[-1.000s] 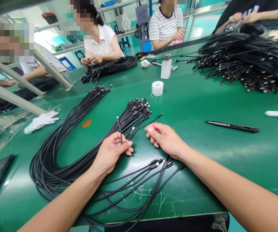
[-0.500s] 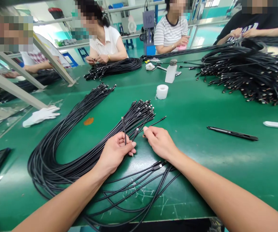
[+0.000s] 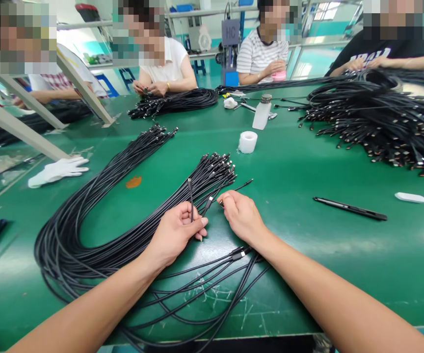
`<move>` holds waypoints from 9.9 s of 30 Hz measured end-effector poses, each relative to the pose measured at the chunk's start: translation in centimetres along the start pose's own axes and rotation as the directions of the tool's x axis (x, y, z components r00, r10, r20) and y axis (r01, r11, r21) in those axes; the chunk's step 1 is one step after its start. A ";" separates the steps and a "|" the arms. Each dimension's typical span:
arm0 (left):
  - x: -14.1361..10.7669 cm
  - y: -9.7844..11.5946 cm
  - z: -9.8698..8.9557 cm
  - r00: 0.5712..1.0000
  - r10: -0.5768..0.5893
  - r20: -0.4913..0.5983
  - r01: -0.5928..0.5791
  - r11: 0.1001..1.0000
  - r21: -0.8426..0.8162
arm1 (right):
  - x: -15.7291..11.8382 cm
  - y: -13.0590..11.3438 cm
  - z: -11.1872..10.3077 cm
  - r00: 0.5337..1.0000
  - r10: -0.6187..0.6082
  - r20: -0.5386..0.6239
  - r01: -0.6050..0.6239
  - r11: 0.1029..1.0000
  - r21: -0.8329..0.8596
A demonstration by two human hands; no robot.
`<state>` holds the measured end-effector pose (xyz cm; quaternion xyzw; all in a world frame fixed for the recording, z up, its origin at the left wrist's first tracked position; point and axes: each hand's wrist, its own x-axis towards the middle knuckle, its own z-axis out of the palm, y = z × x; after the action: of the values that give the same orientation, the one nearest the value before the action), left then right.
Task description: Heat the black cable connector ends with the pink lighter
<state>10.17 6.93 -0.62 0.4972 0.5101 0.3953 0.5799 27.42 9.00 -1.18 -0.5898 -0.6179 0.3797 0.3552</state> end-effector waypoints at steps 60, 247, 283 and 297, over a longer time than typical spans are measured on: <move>0.9 0.8 -0.9 0.979 0.072 0.189 -0.148 0.894 0.422 | 0.3 -0.3 0.1 0.998 -0.054 -0.010 0.048 0.945 -0.322; 0.2 1.5 -1.0 0.944 -0.041 0.327 -0.058 0.956 0.286 | -0.8 -0.7 -1.7 0.989 -0.045 0.138 -0.066 0.705 0.706; 0.7 -0.1 -2.0 0.807 0.443 0.390 -0.396 -0.083 0.915 | -2.5 -2.1 -2.2 0.537 -0.164 0.827 -0.112 0.958 0.263; 0.1 0.4 -1.8 0.905 0.200 0.375 -0.401 0.107 0.910 | -2.5 -1.3 -0.7 0.462 -0.193 0.866 -0.274 0.897 0.347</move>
<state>8.46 7.44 -0.24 0.8718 0.4822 0.0461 0.0724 27.61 6.54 0.29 -0.2247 -0.5935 0.7668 0.0965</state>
